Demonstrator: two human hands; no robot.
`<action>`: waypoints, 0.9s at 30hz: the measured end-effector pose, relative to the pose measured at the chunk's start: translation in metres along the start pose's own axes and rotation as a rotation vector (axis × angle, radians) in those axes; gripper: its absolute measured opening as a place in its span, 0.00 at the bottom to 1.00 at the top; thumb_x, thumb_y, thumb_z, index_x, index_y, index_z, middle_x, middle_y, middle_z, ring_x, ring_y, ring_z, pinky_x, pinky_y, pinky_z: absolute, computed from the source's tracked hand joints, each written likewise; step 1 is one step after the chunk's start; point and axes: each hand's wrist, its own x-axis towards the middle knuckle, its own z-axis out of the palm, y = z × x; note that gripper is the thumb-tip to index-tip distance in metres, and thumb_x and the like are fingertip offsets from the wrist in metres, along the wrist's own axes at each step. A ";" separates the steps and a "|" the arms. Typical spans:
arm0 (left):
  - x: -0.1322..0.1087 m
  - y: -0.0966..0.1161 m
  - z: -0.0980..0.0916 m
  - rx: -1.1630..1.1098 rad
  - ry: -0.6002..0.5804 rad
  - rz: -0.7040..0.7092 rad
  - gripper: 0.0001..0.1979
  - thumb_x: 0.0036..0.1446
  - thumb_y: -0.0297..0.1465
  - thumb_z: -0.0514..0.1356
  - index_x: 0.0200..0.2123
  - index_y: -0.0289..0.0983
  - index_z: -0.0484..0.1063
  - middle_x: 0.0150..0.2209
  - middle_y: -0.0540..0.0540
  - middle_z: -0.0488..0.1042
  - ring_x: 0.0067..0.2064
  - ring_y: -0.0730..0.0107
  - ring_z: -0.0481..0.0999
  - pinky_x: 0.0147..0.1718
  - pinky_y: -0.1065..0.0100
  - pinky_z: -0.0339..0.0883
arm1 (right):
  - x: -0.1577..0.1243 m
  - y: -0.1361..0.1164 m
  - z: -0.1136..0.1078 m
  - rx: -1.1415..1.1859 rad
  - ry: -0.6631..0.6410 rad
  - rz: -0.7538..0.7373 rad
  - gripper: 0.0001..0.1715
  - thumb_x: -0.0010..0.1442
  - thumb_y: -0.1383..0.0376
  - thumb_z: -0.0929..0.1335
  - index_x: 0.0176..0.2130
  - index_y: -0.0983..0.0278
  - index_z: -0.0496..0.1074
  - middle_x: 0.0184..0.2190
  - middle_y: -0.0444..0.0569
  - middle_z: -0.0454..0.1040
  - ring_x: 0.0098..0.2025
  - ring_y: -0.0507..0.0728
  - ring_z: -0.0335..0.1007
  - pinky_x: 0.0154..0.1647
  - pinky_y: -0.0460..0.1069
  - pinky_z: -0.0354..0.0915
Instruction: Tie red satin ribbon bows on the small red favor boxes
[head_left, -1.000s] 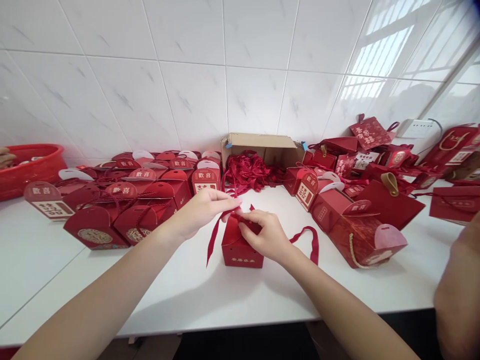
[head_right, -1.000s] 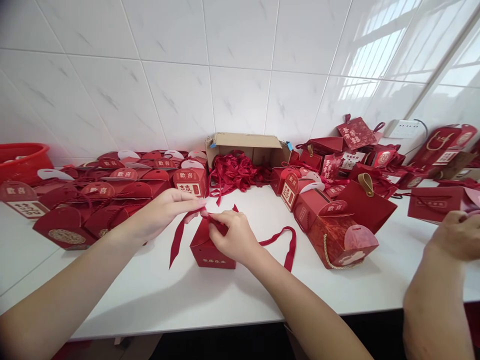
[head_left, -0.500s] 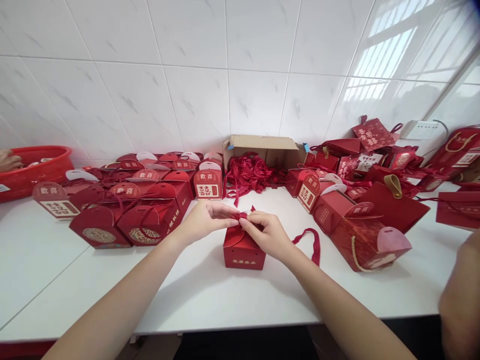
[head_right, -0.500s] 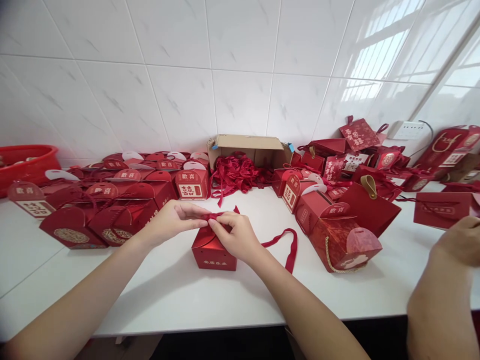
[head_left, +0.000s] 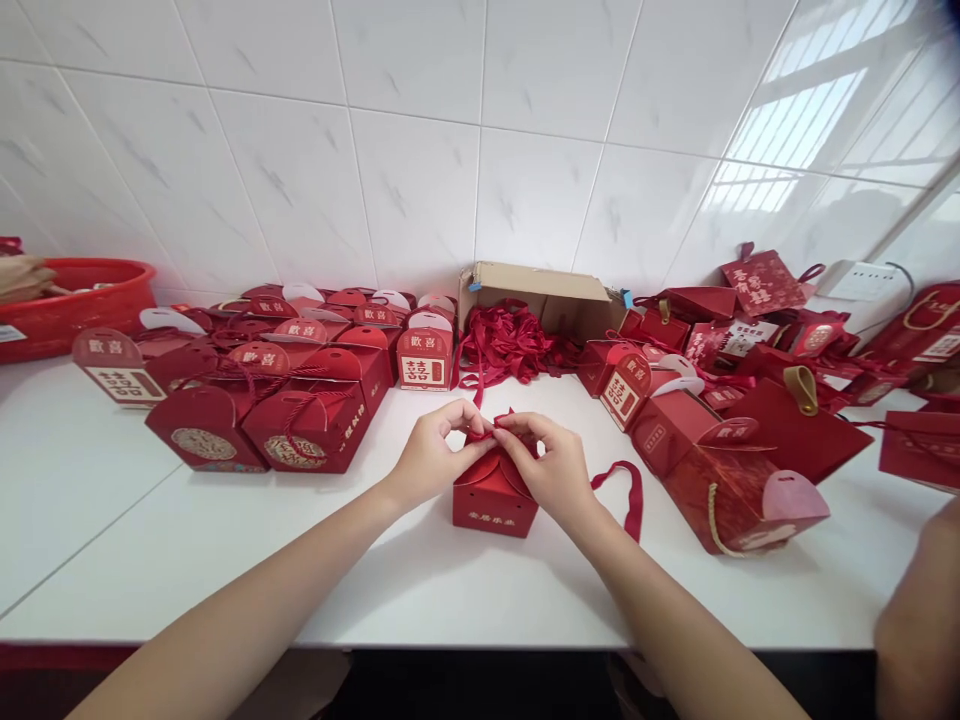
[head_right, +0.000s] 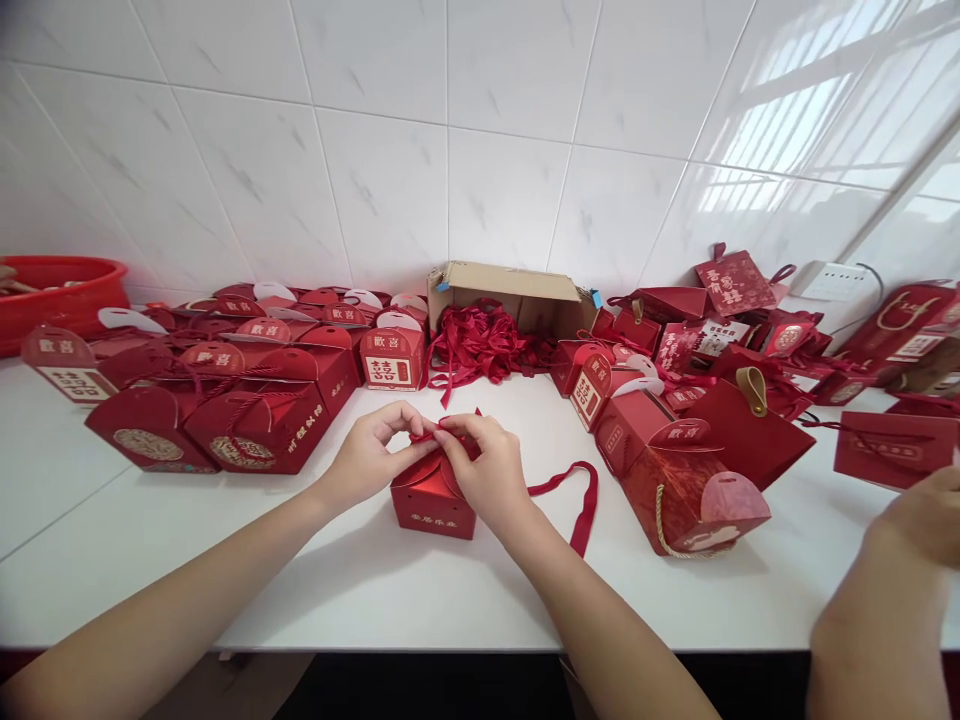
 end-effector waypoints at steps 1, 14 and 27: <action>-0.001 -0.001 0.002 0.022 0.026 0.006 0.10 0.53 0.32 0.62 0.27 0.37 0.62 0.31 0.48 0.73 0.36 0.69 0.74 0.41 0.66 0.68 | 0.000 -0.001 -0.001 -0.048 -0.006 -0.016 0.05 0.59 0.64 0.67 0.35 0.60 0.75 0.34 0.49 0.77 0.35 0.56 0.71 0.39 0.51 0.66; -0.002 -0.006 0.005 0.066 0.152 0.024 0.05 0.53 0.25 0.58 0.26 0.36 0.66 0.30 0.48 0.75 0.36 0.68 0.77 0.38 0.68 0.70 | 0.004 -0.006 -0.009 0.071 -0.228 0.310 0.10 0.59 0.61 0.67 0.31 0.62 0.77 0.61 0.52 0.59 0.61 0.63 0.58 0.59 0.59 0.56; -0.003 -0.005 0.005 0.075 0.122 0.045 0.04 0.53 0.24 0.59 0.28 0.36 0.66 0.29 0.51 0.73 0.34 0.72 0.75 0.38 0.69 0.69 | 0.002 0.003 -0.009 0.344 -0.249 0.441 0.16 0.55 0.52 0.69 0.27 0.63 0.74 0.63 0.54 0.56 0.64 0.64 0.52 0.60 0.58 0.52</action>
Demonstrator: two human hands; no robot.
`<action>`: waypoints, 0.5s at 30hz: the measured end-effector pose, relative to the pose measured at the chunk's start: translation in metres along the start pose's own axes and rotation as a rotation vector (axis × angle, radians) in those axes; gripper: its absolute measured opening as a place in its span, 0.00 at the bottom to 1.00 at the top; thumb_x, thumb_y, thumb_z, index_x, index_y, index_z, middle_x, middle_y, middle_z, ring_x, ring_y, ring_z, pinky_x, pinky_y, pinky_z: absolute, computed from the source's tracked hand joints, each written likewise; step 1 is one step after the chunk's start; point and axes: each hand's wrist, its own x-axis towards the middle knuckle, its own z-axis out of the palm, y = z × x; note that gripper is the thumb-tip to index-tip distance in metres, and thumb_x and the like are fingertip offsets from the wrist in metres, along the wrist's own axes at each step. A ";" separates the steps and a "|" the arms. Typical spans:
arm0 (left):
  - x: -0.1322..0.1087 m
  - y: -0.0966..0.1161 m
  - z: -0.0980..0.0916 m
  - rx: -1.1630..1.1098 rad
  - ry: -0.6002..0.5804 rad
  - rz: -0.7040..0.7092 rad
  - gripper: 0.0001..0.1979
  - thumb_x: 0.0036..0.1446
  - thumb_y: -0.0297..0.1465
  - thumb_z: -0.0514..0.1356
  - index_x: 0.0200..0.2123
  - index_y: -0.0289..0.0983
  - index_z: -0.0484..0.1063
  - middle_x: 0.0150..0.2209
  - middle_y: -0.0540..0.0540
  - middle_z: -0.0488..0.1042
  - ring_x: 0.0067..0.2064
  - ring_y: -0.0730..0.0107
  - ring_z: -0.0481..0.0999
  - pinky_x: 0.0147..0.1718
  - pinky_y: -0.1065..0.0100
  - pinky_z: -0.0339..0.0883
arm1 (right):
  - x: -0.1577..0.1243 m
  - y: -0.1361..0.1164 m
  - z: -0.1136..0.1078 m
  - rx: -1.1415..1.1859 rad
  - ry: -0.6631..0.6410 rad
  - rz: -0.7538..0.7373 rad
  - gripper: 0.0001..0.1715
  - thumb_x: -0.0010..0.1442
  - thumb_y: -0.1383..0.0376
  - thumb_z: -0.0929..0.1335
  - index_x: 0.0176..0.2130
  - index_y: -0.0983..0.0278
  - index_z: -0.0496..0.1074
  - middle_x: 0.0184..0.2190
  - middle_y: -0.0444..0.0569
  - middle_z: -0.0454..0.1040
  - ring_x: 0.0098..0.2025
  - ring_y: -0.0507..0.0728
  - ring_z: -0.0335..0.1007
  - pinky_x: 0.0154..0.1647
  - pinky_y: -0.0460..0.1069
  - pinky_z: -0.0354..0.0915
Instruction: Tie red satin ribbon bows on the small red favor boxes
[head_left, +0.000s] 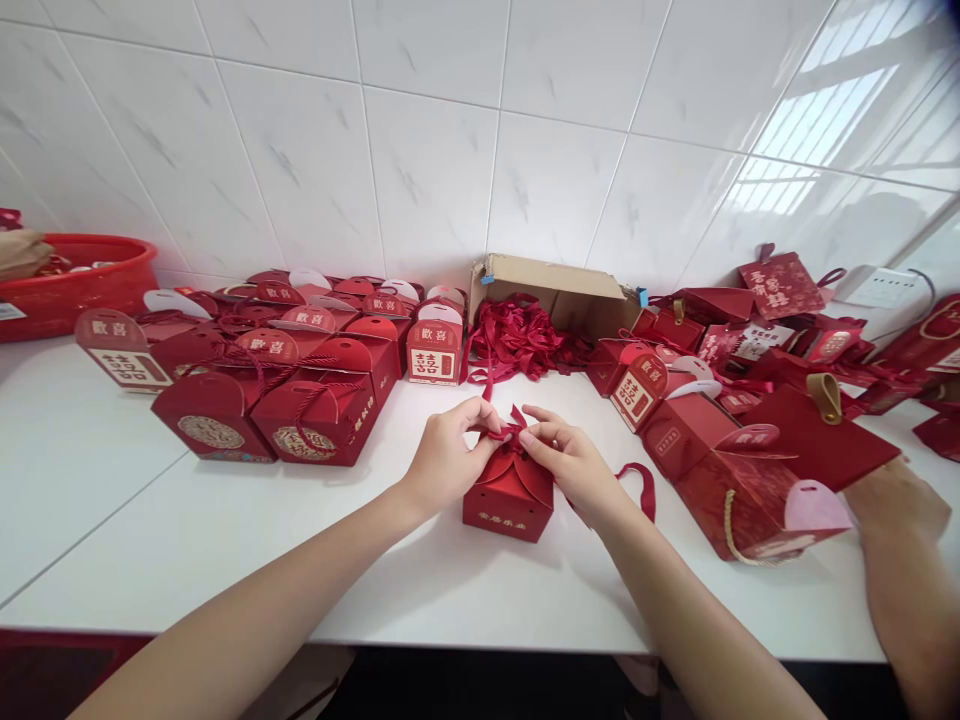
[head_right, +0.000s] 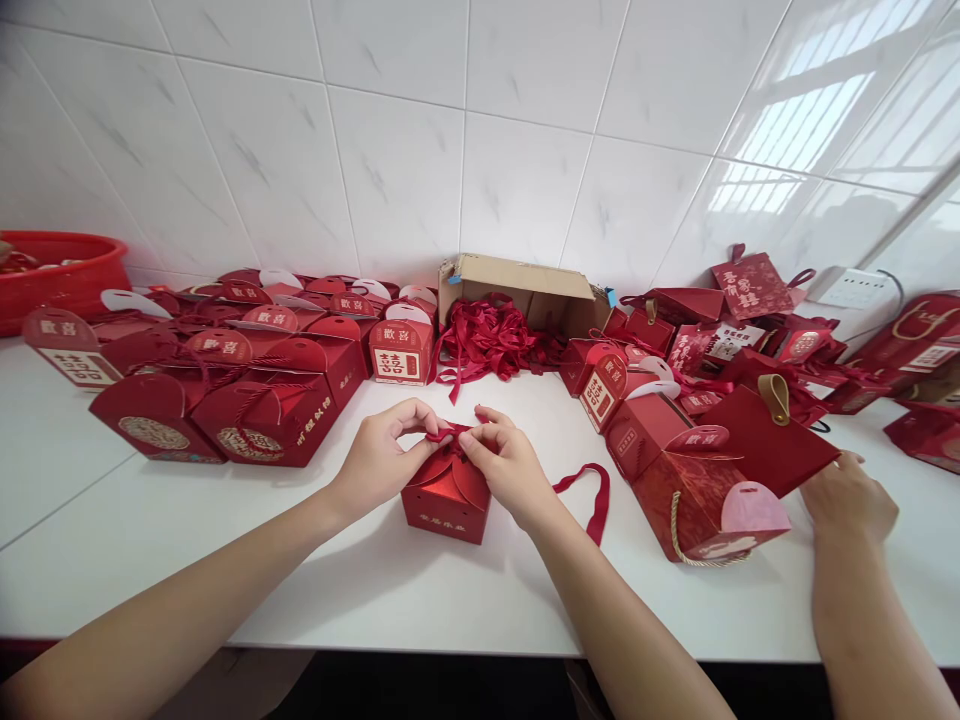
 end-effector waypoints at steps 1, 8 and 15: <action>0.000 0.000 0.000 -0.006 -0.001 0.001 0.04 0.53 0.24 0.59 0.28 0.36 0.66 0.29 0.51 0.73 0.34 0.72 0.75 0.38 0.70 0.69 | 0.000 0.000 0.000 0.009 -0.007 0.000 0.17 0.54 0.52 0.69 0.27 0.63 0.73 0.63 0.55 0.57 0.64 0.64 0.52 0.60 0.58 0.52; -0.001 0.002 0.003 -0.074 0.029 -0.033 0.05 0.52 0.26 0.60 0.27 0.36 0.64 0.29 0.50 0.72 0.34 0.72 0.75 0.38 0.69 0.70 | -0.004 -0.002 0.002 0.016 -0.052 -0.012 0.16 0.55 0.52 0.69 0.28 0.62 0.76 0.63 0.52 0.57 0.65 0.63 0.50 0.61 0.57 0.51; 0.000 0.001 0.002 -0.103 0.093 -0.022 0.08 0.52 0.30 0.62 0.34 0.36 0.66 0.34 0.49 0.72 0.38 0.70 0.75 0.40 0.67 0.72 | -0.005 0.006 0.011 0.091 0.067 -0.035 0.17 0.53 0.51 0.70 0.31 0.61 0.79 0.58 0.53 0.63 0.60 0.65 0.59 0.60 0.59 0.55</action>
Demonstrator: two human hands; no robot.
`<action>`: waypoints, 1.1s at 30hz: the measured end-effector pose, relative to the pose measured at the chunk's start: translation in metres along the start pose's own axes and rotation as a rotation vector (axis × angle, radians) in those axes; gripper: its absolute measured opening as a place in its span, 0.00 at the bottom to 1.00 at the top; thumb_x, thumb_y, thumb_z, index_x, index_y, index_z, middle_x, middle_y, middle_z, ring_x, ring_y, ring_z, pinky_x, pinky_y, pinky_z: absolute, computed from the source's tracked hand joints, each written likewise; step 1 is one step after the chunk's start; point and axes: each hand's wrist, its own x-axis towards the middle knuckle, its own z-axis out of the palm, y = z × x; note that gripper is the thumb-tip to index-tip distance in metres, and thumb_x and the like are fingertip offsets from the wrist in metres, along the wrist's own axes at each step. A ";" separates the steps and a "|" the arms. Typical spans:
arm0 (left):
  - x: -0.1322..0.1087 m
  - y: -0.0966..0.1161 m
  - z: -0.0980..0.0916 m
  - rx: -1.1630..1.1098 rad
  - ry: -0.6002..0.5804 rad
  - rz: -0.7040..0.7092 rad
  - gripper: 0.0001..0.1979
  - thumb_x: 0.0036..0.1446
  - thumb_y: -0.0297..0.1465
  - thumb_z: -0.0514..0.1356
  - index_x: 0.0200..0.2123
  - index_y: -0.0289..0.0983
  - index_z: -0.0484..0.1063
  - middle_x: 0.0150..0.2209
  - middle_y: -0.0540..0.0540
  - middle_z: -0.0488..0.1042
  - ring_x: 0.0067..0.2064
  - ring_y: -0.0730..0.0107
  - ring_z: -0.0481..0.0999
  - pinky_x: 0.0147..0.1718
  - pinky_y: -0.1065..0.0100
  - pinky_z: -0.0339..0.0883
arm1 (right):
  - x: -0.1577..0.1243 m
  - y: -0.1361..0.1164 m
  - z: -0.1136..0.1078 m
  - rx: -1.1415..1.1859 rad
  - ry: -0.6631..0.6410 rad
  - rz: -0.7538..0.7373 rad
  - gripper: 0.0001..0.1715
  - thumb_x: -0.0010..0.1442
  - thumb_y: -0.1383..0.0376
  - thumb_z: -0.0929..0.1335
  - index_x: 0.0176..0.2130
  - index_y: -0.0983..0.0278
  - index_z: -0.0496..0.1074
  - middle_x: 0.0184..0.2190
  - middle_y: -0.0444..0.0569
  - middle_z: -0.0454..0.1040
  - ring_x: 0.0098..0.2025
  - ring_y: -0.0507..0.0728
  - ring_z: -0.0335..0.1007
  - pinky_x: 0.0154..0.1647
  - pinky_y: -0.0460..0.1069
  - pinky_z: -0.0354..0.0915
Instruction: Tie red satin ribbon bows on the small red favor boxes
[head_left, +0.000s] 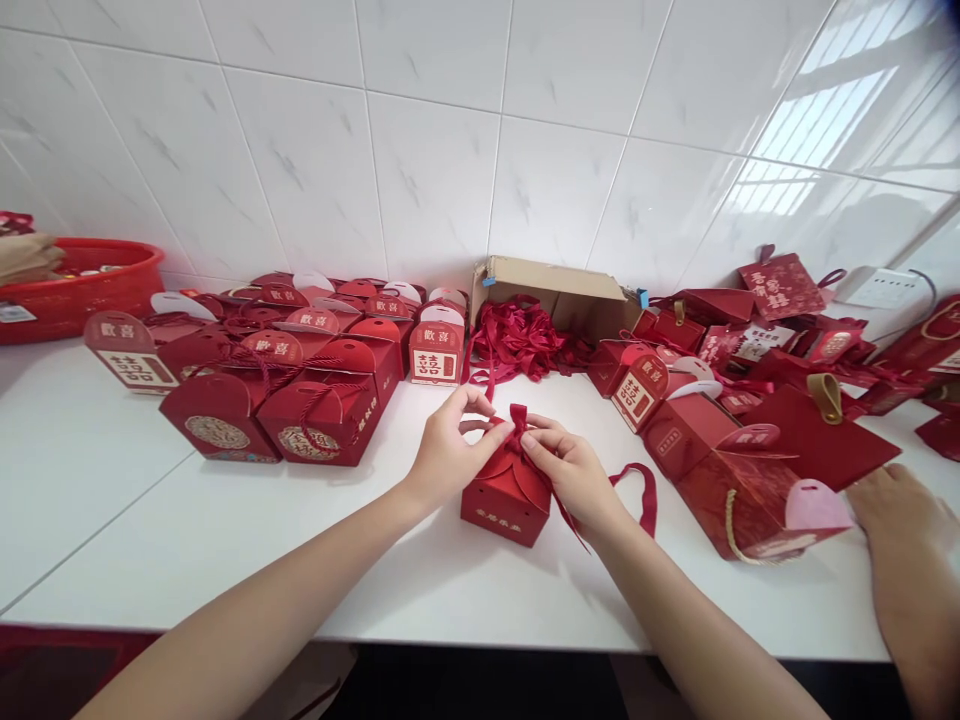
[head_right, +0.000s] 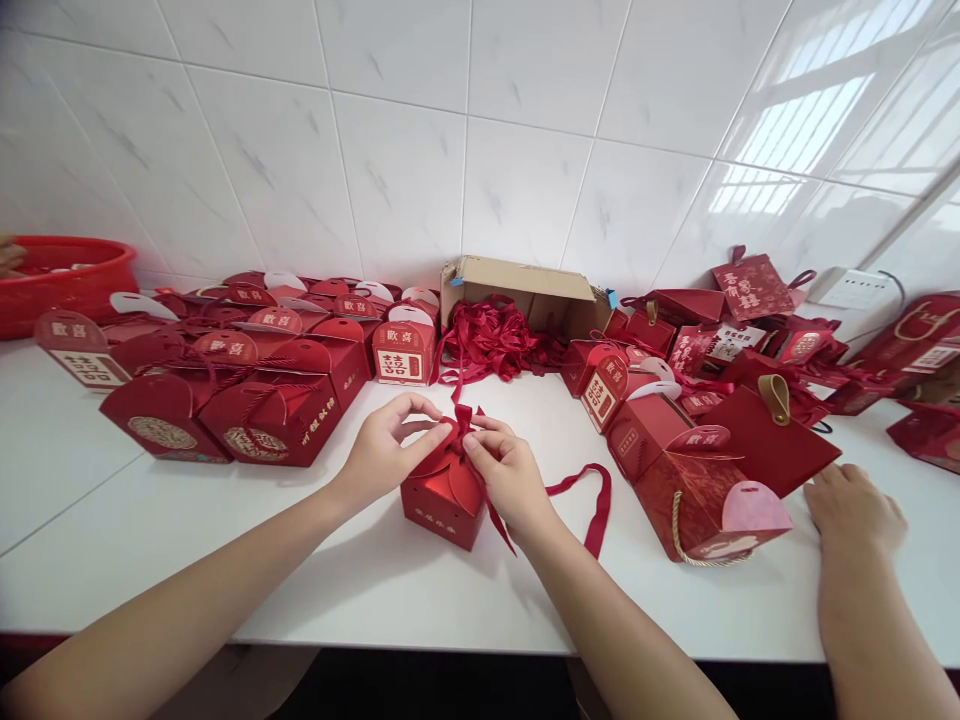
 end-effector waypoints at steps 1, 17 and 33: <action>0.000 0.000 -0.002 0.022 -0.043 0.018 0.06 0.52 0.30 0.62 0.33 0.36 0.68 0.34 0.48 0.73 0.38 0.69 0.75 0.40 0.66 0.72 | -0.001 0.002 0.000 0.032 0.010 0.002 0.18 0.53 0.50 0.70 0.32 0.61 0.80 0.58 0.53 0.63 0.59 0.65 0.60 0.60 0.59 0.55; 0.004 0.005 -0.010 0.143 -0.277 0.094 0.02 0.46 0.28 0.68 0.28 0.39 0.80 0.32 0.45 0.79 0.42 0.62 0.76 0.44 0.62 0.69 | -0.022 -0.002 -0.007 0.070 -0.034 0.103 0.16 0.55 0.51 0.69 0.35 0.58 0.80 0.55 0.50 0.69 0.65 0.63 0.49 0.64 0.58 0.49; 0.011 0.010 -0.023 0.151 -0.307 0.008 0.01 0.46 0.31 0.68 0.26 0.42 0.81 0.33 0.45 0.79 0.45 0.60 0.75 0.46 0.63 0.69 | -0.029 -0.040 -0.037 -0.834 -0.063 -0.266 0.11 0.58 0.60 0.68 0.42 0.58 0.68 0.25 0.42 0.74 0.24 0.53 0.65 0.27 0.48 0.61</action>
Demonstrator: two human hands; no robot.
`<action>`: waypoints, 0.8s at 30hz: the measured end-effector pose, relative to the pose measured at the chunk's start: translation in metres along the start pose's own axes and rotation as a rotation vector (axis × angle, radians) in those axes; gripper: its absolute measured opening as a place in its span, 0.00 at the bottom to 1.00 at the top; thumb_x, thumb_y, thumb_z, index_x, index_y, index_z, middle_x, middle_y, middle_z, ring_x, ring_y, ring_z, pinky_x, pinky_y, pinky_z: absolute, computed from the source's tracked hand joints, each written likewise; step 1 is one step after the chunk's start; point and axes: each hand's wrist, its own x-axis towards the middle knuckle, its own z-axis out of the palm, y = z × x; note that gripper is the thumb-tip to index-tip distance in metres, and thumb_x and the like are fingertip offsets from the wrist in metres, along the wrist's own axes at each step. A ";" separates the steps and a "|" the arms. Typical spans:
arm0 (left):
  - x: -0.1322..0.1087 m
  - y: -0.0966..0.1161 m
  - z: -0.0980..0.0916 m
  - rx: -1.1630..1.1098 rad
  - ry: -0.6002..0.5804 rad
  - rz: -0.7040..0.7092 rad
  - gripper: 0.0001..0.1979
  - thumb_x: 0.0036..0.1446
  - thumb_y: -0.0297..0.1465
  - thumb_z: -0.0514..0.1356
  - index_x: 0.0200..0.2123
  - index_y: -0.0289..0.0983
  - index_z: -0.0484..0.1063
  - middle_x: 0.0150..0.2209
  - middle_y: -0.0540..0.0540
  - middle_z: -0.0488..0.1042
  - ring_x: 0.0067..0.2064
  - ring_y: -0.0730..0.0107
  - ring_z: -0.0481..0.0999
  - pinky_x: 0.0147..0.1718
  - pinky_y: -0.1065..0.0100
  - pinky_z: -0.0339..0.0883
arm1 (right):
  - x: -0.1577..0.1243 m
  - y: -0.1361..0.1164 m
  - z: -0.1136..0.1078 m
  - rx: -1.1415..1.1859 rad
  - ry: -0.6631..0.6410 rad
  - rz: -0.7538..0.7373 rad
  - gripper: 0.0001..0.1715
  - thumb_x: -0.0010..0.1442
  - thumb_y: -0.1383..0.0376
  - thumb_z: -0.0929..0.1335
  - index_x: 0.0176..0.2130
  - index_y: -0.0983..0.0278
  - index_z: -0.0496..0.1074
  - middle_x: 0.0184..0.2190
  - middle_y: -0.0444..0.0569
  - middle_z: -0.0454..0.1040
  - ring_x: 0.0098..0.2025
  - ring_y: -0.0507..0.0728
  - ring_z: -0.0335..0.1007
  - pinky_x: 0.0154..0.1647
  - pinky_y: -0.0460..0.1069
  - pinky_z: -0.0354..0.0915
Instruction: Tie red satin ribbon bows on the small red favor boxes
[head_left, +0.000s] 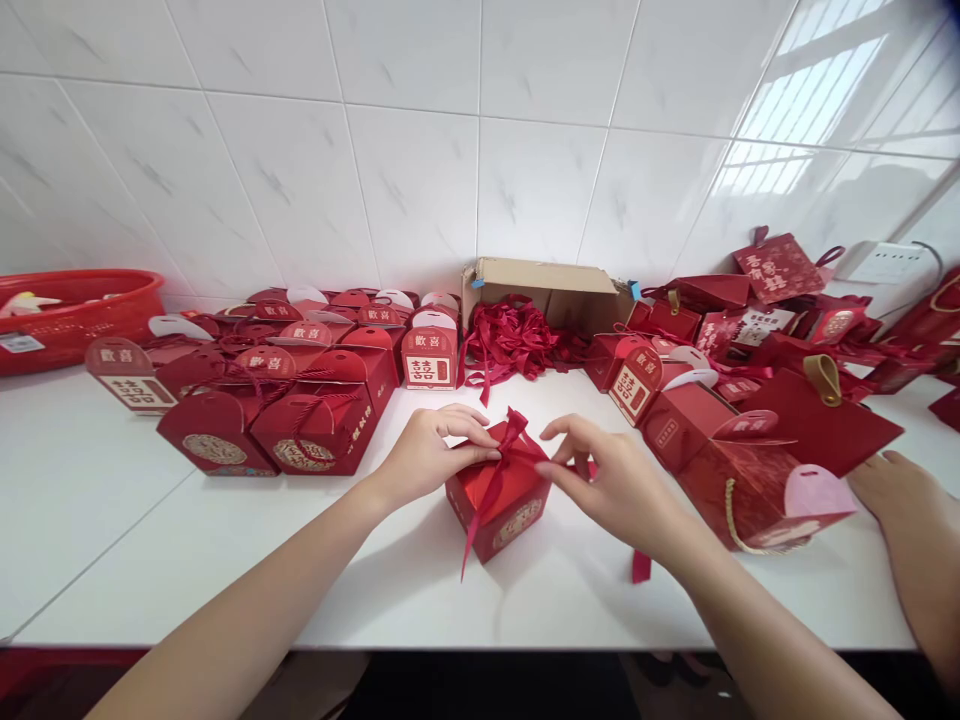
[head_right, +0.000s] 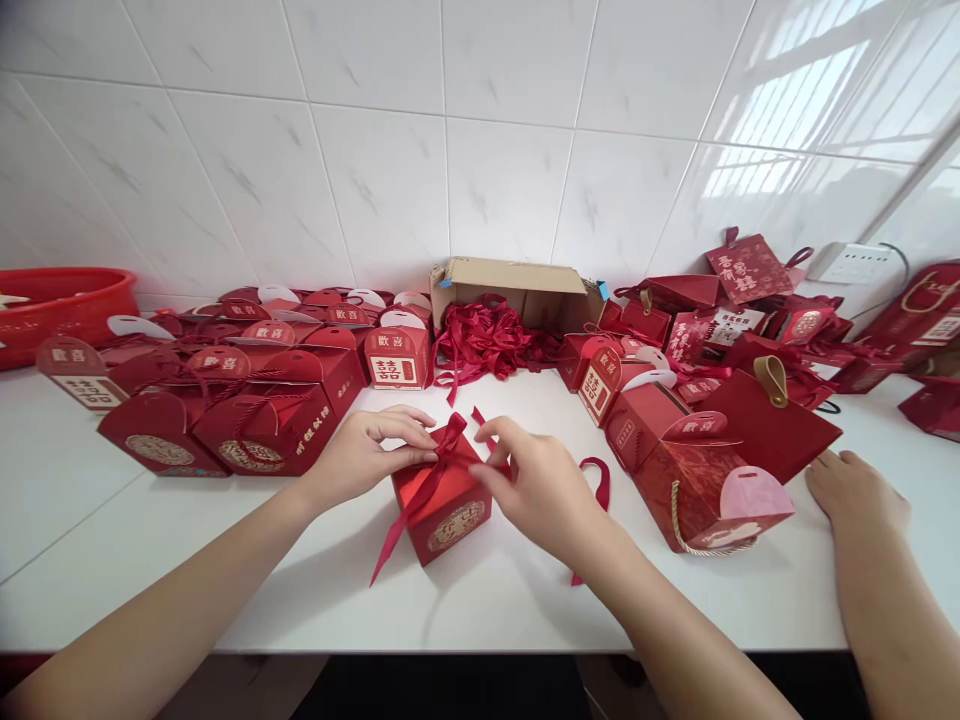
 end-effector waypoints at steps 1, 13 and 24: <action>0.001 0.000 -0.001 -0.005 -0.009 0.002 0.01 0.46 0.31 0.68 0.26 0.42 0.81 0.32 0.45 0.79 0.44 0.60 0.75 0.46 0.64 0.69 | -0.001 -0.004 -0.007 -0.049 -0.078 -0.012 0.13 0.57 0.58 0.69 0.43 0.58 0.68 0.24 0.42 0.74 0.24 0.54 0.65 0.25 0.48 0.59; 0.009 0.009 -0.014 0.118 -0.169 0.003 0.04 0.48 0.33 0.66 0.27 0.40 0.80 0.30 0.46 0.77 0.33 0.67 0.75 0.34 0.69 0.69 | 0.052 0.009 0.001 0.247 -0.147 -0.417 0.10 0.61 0.62 0.66 0.40 0.59 0.75 0.36 0.48 0.75 0.39 0.56 0.70 0.39 0.50 0.67; 0.025 0.017 -0.029 0.201 -0.372 0.046 0.04 0.49 0.31 0.65 0.28 0.44 0.82 0.29 0.48 0.78 0.33 0.67 0.75 0.34 0.70 0.69 | 0.037 0.020 0.017 -0.083 -0.214 -0.572 0.22 0.62 0.71 0.62 0.48 0.49 0.75 0.33 0.47 0.64 0.33 0.55 0.58 0.32 0.48 0.60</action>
